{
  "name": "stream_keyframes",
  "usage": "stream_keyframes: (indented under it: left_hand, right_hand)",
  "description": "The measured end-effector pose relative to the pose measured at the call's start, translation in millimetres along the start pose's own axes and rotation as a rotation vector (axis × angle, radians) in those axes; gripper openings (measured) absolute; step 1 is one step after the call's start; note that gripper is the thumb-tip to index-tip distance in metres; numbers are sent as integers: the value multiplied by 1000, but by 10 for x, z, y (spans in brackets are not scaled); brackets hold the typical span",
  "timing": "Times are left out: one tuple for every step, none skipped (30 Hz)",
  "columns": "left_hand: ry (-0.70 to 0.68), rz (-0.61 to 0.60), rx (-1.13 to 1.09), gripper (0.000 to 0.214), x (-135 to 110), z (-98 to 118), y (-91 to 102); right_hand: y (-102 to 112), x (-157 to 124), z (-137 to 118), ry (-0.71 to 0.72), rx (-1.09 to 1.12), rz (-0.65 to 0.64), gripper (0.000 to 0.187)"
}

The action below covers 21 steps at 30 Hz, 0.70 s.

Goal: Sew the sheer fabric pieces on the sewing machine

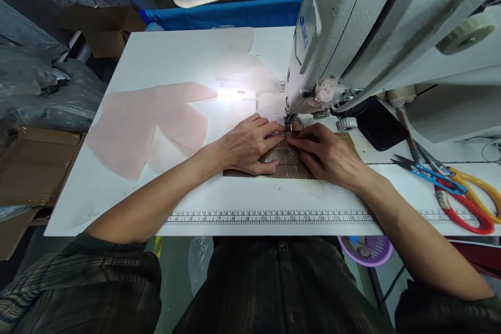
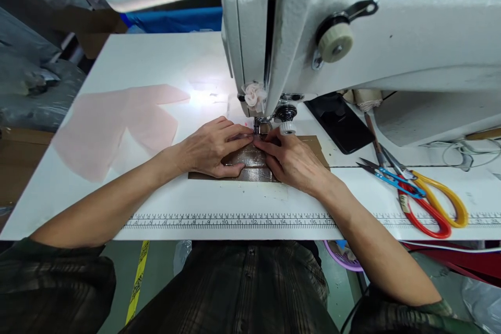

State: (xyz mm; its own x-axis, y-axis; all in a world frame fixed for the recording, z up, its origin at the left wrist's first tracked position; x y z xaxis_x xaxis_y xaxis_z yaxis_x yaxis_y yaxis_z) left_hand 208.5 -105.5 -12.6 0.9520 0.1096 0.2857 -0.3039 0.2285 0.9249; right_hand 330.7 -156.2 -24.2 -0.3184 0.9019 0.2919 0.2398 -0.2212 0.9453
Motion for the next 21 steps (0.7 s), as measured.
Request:
stream_keyframes:
  left_hand:
    - [6,1,1,48,-1,-7,0]
    - [13,-1,2,49,-1,-14,0]
    - [20,-6,3,50,2,-22,1]
    - [29,-13,3,51,6,-33,1]
    - [39,-20,5,52,10,-44,2]
    - [48,-30,9,53,16,-56,2]
    - [55,-37,14,54,21,-66,3]
    - [60,-43,20,54,26,-74,4]
    - [63,-48,27,54,30,-81,5]
    - [63,-49,34,54,33,-86,7]
    - [63,-50,41,54,35,-90,8]
    - [64,-51,47,55,37,-95,8]
    - [65,-51,53,55,37,-101,8]
    - [67,-52,58,56,36,-108,8]
    - [68,-50,62,57,36,-115,8]
    - [68,-48,64,57,35,-122,9]
    - [69,-47,64,58,34,-131,9]
    - [69,-45,63,59,33,-138,10]
    - [69,-45,60,59,33,-146,9]
    - [71,-46,58,59,32,-154,7]
    - [76,-48,55,59,31,-162,3]
  right_hand:
    - [-2,4,-3,0,-6,0,39]
    - [0,9,-7,-1,-8,2,39]
    - [10,15,-11,-1,-5,6,39]
    - [25,21,-14,-1,2,9,39]
    - [45,28,-9,-6,11,10,39]
    - [68,35,4,-16,22,7,39]
    - [89,41,26,-33,37,-7,39]
    - [103,46,58,-55,54,-32,40]
    - [115,50,95,-81,75,-60,40]
    - [125,52,133,-105,99,-88,40]
    - [137,54,166,-122,124,-110,41]
    - [152,57,193,-134,149,-122,41]
    - [168,62,215,-140,175,-126,41]
    - [183,67,234,-145,203,-123,40]
    - [188,72,252,-150,231,-126,40]
    - [178,75,273,-161,257,-138,39]
    - [158,77,303,-180,283,-152,38]
    - [128,77,344,-210,313,-168,39]
    - [89,76,393,-247,353,-183,41]
    - [45,72,450,-293,399,-191,45]
    - [1,66,511,-344,445,-193,48]
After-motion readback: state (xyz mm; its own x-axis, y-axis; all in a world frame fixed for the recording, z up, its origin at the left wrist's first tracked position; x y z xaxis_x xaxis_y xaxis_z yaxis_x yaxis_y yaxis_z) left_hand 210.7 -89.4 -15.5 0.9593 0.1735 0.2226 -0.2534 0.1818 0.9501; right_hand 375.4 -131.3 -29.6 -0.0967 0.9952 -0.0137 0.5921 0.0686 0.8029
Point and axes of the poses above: each hand's wrist, its own x-axis towards the middle knuckle, its own y-axis out of the back of the hand, z = x × y, the point moved 8 cm from there along x, towards the middle knuckle, and after that the axes turned 14 degrees about -x, right-handed, at the moved point
